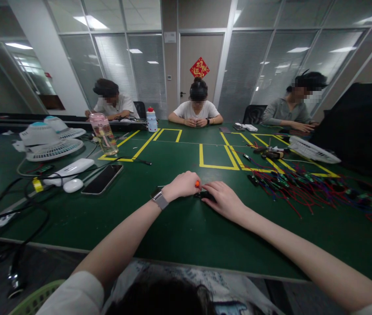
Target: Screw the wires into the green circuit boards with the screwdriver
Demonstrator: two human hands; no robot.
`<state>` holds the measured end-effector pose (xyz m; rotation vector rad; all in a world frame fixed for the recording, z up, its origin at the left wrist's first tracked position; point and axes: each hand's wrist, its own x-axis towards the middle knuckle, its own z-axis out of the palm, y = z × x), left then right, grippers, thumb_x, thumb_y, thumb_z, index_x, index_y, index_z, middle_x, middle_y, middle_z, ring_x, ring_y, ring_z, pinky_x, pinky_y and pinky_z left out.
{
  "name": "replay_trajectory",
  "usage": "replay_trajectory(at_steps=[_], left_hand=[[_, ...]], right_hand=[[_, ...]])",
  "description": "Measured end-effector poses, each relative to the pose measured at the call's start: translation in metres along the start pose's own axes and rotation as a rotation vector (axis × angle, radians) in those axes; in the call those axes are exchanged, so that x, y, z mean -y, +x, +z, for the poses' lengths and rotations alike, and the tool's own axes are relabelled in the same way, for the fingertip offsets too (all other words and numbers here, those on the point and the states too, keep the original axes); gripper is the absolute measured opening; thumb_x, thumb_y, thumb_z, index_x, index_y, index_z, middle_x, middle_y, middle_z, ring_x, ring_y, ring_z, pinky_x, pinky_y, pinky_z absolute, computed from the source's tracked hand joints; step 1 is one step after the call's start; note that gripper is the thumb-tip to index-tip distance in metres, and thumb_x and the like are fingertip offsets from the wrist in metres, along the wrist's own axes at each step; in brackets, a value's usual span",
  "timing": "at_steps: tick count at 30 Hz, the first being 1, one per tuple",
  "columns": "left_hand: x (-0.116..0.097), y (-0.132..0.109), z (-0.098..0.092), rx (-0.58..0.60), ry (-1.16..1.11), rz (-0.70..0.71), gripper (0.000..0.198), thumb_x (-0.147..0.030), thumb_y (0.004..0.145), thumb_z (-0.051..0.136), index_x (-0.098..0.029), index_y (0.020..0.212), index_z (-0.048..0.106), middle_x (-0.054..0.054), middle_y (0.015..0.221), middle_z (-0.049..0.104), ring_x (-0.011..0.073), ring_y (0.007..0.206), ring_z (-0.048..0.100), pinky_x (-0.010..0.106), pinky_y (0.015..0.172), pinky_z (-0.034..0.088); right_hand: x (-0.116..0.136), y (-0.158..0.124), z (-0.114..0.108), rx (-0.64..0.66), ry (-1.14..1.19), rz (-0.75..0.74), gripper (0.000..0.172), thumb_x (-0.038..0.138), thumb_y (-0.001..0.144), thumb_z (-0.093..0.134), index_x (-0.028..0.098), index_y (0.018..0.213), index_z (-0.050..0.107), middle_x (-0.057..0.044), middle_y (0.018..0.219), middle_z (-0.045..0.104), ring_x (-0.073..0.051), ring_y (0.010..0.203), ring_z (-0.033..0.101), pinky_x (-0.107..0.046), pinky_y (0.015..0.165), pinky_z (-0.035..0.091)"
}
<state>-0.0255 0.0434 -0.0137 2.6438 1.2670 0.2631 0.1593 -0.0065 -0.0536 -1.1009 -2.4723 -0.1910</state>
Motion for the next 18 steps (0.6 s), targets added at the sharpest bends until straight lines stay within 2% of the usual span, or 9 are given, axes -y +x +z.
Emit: replay_trajectory(at_steps=[3,8,12,18], left_hand=[[0.001,0.0,0.0,0.012,-0.032,0.008,0.016,-0.022,0.073,0.062,-0.023,0.084,0.075,0.004,0.084,0.073,0.0183,0.077,0.068,0.024,0.071,0.05],[0.0,0.0,-0.002,-0.014,-0.069,0.013,0.021,-0.024,0.076,0.06,-0.024,0.092,0.074,0.004,0.094,0.073,0.0177,0.085,0.068,0.024,0.079,0.05],[0.0,-0.001,-0.003,-0.058,-0.073,0.003,0.024,-0.03,0.081,0.057,-0.023,0.097,0.073,0.005,0.101,0.072,0.0197,0.092,0.066,0.027,0.084,0.049],[0.0,-0.002,-0.002,-0.061,-0.065,-0.001,0.023,-0.034,0.083,0.056,-0.025,0.096,0.072,0.004,0.102,0.071,0.0209,0.093,0.066,0.029,0.083,0.05]], right_hand=[[0.0,0.001,0.004,0.062,0.098,0.11,0.019,0.022,0.087,0.061,0.013,0.102,0.068,-0.012,0.1,0.067,-0.024,0.093,0.061,-0.039,0.084,0.05],[-0.003,0.003,0.0,0.113,0.201,0.237,0.015,0.023,0.085,0.064,0.016,0.096,0.071,-0.009,0.097,0.066,-0.021,0.093,0.061,-0.031,0.084,0.048],[-0.013,0.003,-0.008,0.143,0.074,0.375,0.016,0.024,0.084,0.063,0.016,0.093,0.073,-0.01,0.094,0.065,-0.023,0.091,0.061,-0.03,0.08,0.047],[-0.051,-0.001,-0.019,0.208,-0.201,0.638,0.019,0.024,0.084,0.059,0.011,0.086,0.072,-0.015,0.09,0.067,-0.025,0.088,0.063,-0.03,0.074,0.046]])
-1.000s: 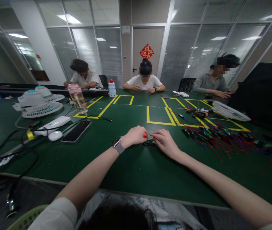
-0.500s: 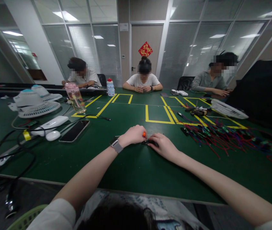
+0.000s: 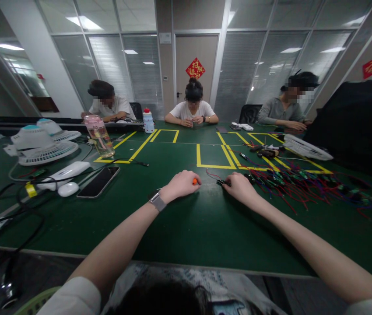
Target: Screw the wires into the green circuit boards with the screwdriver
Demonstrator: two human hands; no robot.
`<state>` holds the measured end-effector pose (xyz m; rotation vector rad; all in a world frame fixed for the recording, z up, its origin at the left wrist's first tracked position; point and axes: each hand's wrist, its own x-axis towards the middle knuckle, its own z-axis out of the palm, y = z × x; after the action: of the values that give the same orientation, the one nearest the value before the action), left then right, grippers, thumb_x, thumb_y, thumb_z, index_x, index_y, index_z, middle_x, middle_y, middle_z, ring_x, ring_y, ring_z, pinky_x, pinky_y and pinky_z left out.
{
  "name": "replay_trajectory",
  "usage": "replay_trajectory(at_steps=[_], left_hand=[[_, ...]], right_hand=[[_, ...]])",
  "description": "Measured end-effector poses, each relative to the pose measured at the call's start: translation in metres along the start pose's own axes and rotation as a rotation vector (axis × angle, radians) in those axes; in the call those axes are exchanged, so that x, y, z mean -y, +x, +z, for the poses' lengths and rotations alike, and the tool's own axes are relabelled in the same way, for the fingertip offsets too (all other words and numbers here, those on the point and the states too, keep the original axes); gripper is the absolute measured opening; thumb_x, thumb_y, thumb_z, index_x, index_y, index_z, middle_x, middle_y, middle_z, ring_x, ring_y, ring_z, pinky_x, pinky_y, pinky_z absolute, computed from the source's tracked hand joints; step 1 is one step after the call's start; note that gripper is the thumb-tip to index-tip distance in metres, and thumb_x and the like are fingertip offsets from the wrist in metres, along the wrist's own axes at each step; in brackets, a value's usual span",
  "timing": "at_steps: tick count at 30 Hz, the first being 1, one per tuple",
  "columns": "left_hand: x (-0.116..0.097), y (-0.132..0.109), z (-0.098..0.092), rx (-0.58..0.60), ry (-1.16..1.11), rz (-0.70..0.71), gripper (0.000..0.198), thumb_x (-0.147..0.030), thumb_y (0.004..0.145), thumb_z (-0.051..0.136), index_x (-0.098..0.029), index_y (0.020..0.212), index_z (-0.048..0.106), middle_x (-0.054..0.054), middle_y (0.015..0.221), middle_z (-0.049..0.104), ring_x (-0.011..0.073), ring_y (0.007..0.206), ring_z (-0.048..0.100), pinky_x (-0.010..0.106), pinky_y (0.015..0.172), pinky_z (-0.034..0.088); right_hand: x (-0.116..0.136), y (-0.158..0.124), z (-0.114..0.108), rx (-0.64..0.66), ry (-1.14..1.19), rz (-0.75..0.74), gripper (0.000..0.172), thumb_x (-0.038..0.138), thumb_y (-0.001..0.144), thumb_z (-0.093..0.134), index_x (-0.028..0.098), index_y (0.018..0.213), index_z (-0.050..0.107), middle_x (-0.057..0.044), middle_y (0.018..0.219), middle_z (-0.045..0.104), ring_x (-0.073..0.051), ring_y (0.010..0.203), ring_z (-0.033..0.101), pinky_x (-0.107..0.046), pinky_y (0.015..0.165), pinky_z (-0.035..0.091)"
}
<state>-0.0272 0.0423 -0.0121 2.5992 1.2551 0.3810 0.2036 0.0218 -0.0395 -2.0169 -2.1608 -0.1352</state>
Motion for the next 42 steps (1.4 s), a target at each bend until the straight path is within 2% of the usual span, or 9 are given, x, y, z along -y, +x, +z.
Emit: replay_trajectory(at_steps=[8,15,20,22,25,30,33,37,42], left_hand=[[-0.001,-0.002,-0.001,0.023,-0.006,-0.003,0.023,-0.035,0.085,0.054,-0.025,0.097,0.071,0.003,0.104,0.071,0.02,0.092,0.067,0.029,0.08,0.051],[-0.004,-0.002,0.002,0.051,-0.013,0.018,0.025,-0.036,0.086,0.054,-0.025,0.1,0.07,0.003,0.107,0.07,0.0183,0.094,0.066,0.026,0.08,0.05],[-0.009,-0.002,0.015,0.052,0.041,0.017,0.023,-0.034,0.088,0.05,-0.025,0.099,0.069,0.003,0.102,0.071,0.0184,0.09,0.067,0.026,0.075,0.051],[-0.012,-0.003,0.022,0.023,0.093,0.001,0.024,-0.031,0.089,0.048,-0.023,0.103,0.066,0.006,0.098,0.071,0.0212,0.089,0.067,0.03,0.076,0.051],[-0.019,-0.004,0.032,-0.002,0.155,0.001,0.025,-0.029,0.092,0.043,-0.022,0.11,0.059,0.008,0.096,0.07,0.0225,0.086,0.067,0.031,0.072,0.051],[-0.027,-0.004,0.041,-0.026,0.237,0.002,0.023,-0.023,0.093,0.039,-0.018,0.108,0.055,0.011,0.096,0.068,0.0254,0.084,0.068,0.036,0.073,0.051],[-0.029,-0.005,0.042,-0.032,0.26,0.009,0.021,-0.023,0.092,0.039,-0.019,0.106,0.054,0.01,0.094,0.068,0.0252,0.082,0.068,0.036,0.071,0.052],[-0.03,-0.006,0.042,-0.026,0.275,0.01,0.02,-0.024,0.092,0.04,-0.019,0.106,0.053,0.009,0.094,0.067,0.0241,0.082,0.068,0.035,0.07,0.052],[-0.03,-0.006,0.041,-0.012,0.275,0.011,0.019,-0.026,0.093,0.041,-0.018,0.105,0.053,0.009,0.094,0.067,0.0225,0.082,0.068,0.033,0.07,0.052]], right_hand=[[-0.038,0.016,0.001,-0.008,-0.055,0.148,0.021,0.025,0.084,0.058,0.008,0.089,0.07,-0.018,0.089,0.07,-0.028,0.09,0.066,-0.03,0.071,0.048],[-0.053,0.018,-0.001,0.01,-0.106,0.223,0.022,0.027,0.083,0.058,0.01,0.082,0.072,-0.02,0.089,0.071,-0.03,0.09,0.067,-0.032,0.072,0.049],[-0.063,0.024,-0.009,0.012,-0.09,0.267,0.044,0.05,0.086,0.054,0.011,0.08,0.074,-0.019,0.086,0.071,-0.031,0.082,0.067,-0.034,0.065,0.048],[-0.074,0.035,-0.015,-0.025,-0.055,0.297,0.047,0.053,0.086,0.051,0.012,0.083,0.075,-0.018,0.086,0.071,-0.03,0.082,0.067,-0.033,0.065,0.047],[-0.098,0.066,-0.023,-0.066,0.066,0.32,0.035,0.042,0.084,0.057,0.013,0.093,0.075,-0.015,0.085,0.072,-0.026,0.083,0.067,-0.029,0.069,0.046],[-0.134,0.118,-0.032,-0.062,0.104,0.352,0.029,0.024,0.085,0.056,0.009,0.104,0.073,-0.014,0.093,0.072,-0.022,0.087,0.066,-0.025,0.072,0.045],[-0.149,0.136,-0.03,-0.032,0.086,0.41,0.03,0.023,0.084,0.057,0.007,0.104,0.072,-0.017,0.095,0.071,-0.025,0.089,0.066,-0.027,0.072,0.046],[-0.153,0.147,-0.019,0.014,0.06,0.453,0.032,0.032,0.081,0.063,0.004,0.094,0.073,-0.021,0.092,0.07,-0.029,0.089,0.066,-0.03,0.072,0.049],[-0.131,0.149,0.007,0.001,0.008,0.464,0.034,0.03,0.08,0.065,0.001,0.098,0.071,-0.027,0.096,0.067,-0.03,0.092,0.067,-0.034,0.077,0.051]])
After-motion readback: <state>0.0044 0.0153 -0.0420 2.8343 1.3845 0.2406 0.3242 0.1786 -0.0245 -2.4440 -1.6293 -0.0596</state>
